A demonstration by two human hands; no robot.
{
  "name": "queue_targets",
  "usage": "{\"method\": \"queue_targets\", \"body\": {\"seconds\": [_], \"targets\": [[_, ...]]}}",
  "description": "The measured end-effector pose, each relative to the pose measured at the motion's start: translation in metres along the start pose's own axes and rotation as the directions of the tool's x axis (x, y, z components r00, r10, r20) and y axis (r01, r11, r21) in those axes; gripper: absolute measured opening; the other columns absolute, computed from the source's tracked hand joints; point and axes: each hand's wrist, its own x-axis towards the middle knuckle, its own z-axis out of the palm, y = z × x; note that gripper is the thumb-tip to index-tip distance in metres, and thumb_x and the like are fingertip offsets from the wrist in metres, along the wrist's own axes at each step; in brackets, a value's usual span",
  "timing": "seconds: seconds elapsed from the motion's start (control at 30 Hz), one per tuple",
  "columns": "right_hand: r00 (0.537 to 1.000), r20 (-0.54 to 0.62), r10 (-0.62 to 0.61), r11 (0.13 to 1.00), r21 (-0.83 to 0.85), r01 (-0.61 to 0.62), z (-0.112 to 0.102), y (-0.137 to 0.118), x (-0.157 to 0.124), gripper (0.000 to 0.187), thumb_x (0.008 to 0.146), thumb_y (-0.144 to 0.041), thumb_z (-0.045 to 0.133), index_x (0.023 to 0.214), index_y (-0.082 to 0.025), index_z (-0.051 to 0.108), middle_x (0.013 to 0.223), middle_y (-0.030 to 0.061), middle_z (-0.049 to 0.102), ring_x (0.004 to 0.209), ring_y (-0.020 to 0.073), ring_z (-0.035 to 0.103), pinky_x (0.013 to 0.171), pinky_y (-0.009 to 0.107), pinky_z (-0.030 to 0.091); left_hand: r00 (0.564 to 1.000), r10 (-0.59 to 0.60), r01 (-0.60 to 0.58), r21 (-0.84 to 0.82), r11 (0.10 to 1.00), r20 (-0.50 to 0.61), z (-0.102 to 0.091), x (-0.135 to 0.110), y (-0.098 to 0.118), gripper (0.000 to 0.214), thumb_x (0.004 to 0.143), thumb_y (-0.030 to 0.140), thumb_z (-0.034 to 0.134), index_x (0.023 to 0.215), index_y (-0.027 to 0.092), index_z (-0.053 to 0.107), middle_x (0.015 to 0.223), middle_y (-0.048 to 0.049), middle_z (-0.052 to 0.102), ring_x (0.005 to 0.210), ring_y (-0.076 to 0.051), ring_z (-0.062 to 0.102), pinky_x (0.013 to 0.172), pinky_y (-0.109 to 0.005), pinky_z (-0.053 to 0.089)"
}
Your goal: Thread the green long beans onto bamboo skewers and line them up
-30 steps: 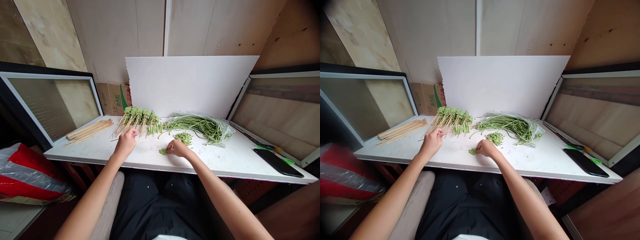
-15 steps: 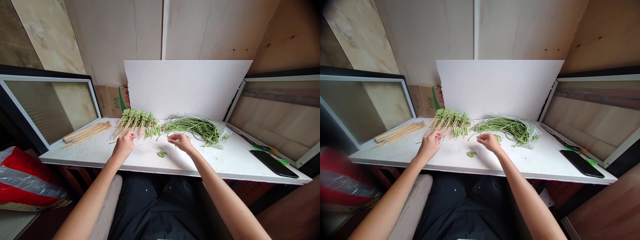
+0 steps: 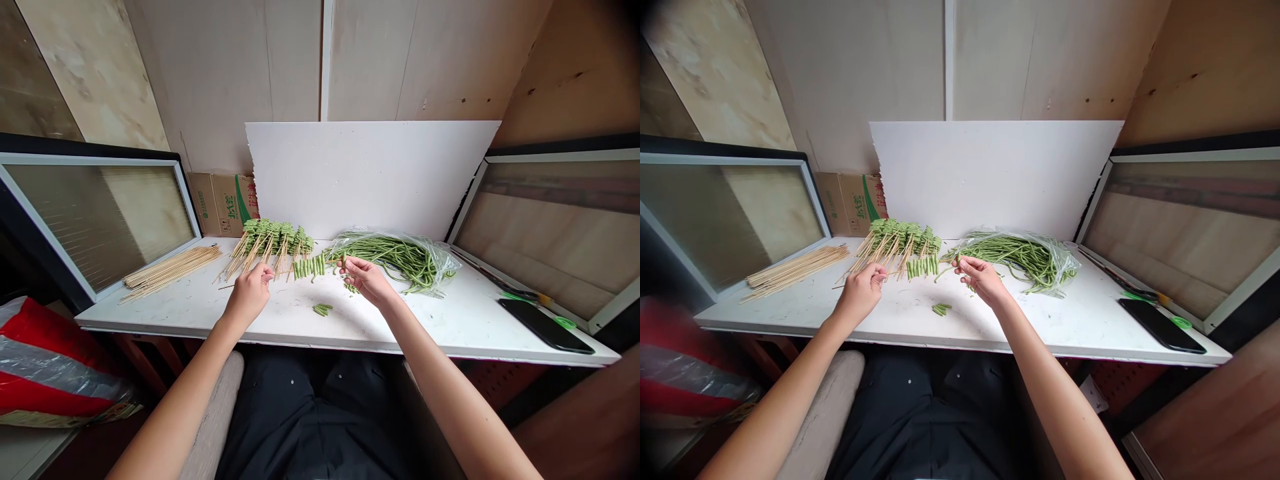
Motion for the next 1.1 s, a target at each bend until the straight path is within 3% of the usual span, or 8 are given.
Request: {"method": "queue_targets", "body": {"seconds": [0.67, 1.1], "targets": [[1.0, -0.009, 0.017, 1.0, 0.022, -0.017, 0.0063, 0.0011, -0.0015, 0.042, 0.07, -0.056, 0.096, 0.099, -0.026, 0.085, 0.114, 0.0082, 0.077, 0.097, 0.0203, 0.064, 0.069, 0.029, 0.047, 0.999, -0.031, 0.031, -0.005, 0.999, 0.043, 0.0006, -0.0002, 0.0002, 0.028, 0.084, 0.001, 0.051, 0.092, 0.024, 0.064, 0.085, -0.0046, 0.078, 0.084, -0.024, 0.077, 0.074, -0.03, 0.057], [1.0, -0.017, 0.005, 1.0, -0.01, -0.006, 0.0055, 0.0077, 0.0003, 0.033, 0.075, -0.054, 0.093, 0.092, -0.026, 0.086, 0.1, 0.0071, 0.074, 0.089, 0.0195, 0.058, 0.069, 0.032, 0.043, 0.997, -0.042, 0.038, 0.062, 0.997, 0.062, -0.0011, -0.0007, 0.0019, 0.032, 0.082, -0.003, 0.051, 0.093, 0.023, 0.066, 0.09, -0.005, 0.081, 0.091, -0.026, 0.079, 0.074, -0.03, 0.057]]}}
